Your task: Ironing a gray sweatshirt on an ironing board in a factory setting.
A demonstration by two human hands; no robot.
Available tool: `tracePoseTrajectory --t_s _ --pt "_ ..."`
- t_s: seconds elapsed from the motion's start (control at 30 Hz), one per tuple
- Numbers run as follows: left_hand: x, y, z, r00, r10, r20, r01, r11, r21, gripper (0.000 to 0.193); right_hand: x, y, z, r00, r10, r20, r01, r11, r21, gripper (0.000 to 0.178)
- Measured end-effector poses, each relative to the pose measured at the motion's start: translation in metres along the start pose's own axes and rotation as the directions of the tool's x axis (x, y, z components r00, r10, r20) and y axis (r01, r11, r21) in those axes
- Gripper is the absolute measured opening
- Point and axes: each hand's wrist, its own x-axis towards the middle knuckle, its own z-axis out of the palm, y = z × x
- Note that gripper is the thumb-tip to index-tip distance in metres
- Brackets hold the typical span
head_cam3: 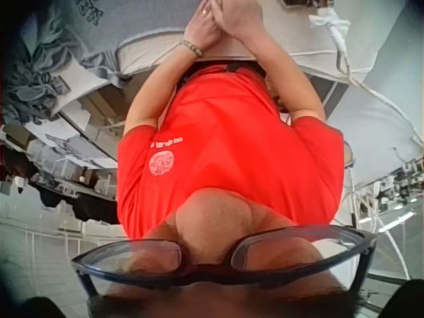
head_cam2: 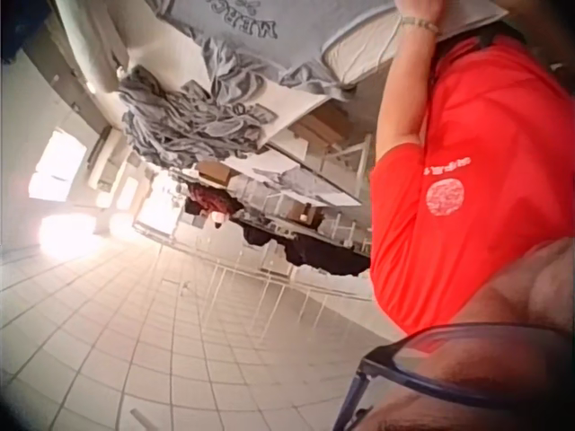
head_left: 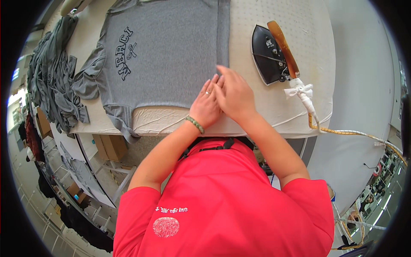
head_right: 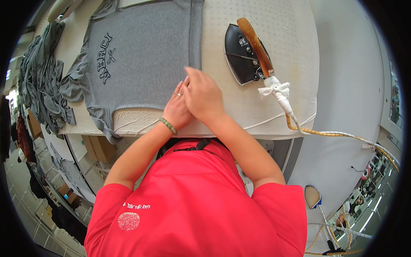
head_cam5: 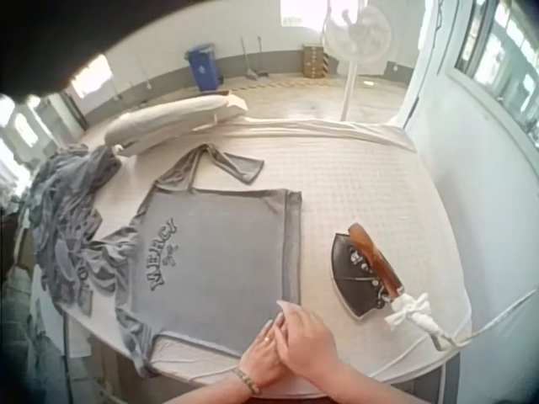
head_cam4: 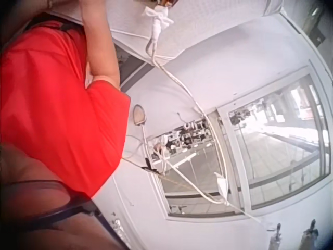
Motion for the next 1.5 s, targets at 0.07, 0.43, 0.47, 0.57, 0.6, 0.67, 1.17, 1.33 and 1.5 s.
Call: tracePoseTrajectory --t_s 0.07,0.43,0.47,0.57,0.6,0.67,1.17,1.33,1.5 --pt "-0.003 0.006 0.006 1.0 -0.016 -0.001 0.016 1.0 0.021 0.06 0.043 0.009 0.032 0.973 -0.228 -0.041 0.223 0.97 -0.094 0.064" --pt "-0.038 0.003 -0.026 0.971 -0.035 -0.235 -0.029 0.964 -0.264 0.043 0.067 0.045 0.093 0.992 -0.11 -0.064 0.079 0.927 -0.367 0.083" --pt "-0.035 -0.012 -0.037 0.976 -0.044 -0.213 -0.009 0.971 -0.239 0.043 0.066 0.046 0.092 0.992 -0.109 -0.06 0.079 0.926 -0.369 0.083" --pt "-0.036 -0.029 -0.055 0.984 -0.077 -0.16 0.046 0.982 -0.185 0.041 0.068 0.044 0.092 0.995 -0.084 -0.054 0.057 0.919 -0.389 0.086" --pt "-0.039 -0.024 -0.052 0.985 -0.056 -0.164 0.023 0.98 -0.196 0.039 0.07 0.043 0.093 0.996 -0.082 -0.047 0.058 0.921 -0.385 0.086" --pt "-0.047 -0.011 -0.044 0.986 -0.016 -0.165 -0.022 0.975 -0.222 0.034 0.071 0.041 0.092 0.995 -0.076 -0.072 0.04 0.912 -0.408 0.086" --pt "-0.187 -0.147 -0.105 0.286 -0.661 -0.694 0.931 0.362 0.038 0.042 0.006 0.012 0.082 0.996 -0.062 0.067 0.085 0.898 -0.433 0.087" --pt "-0.255 -0.154 -0.152 -0.011 -1.0 0.01 0.97 -0.013 -0.244 0.034 -0.007 0.003 0.081 0.982 -0.129 0.135 0.176 0.881 -0.439 0.087" --pt "-0.335 -0.191 -0.168 -0.063 -0.934 0.351 0.844 -0.237 -0.482 0.029 -0.012 -0.007 0.07 0.958 -0.166 0.234 0.266 0.821 -0.505 0.085"
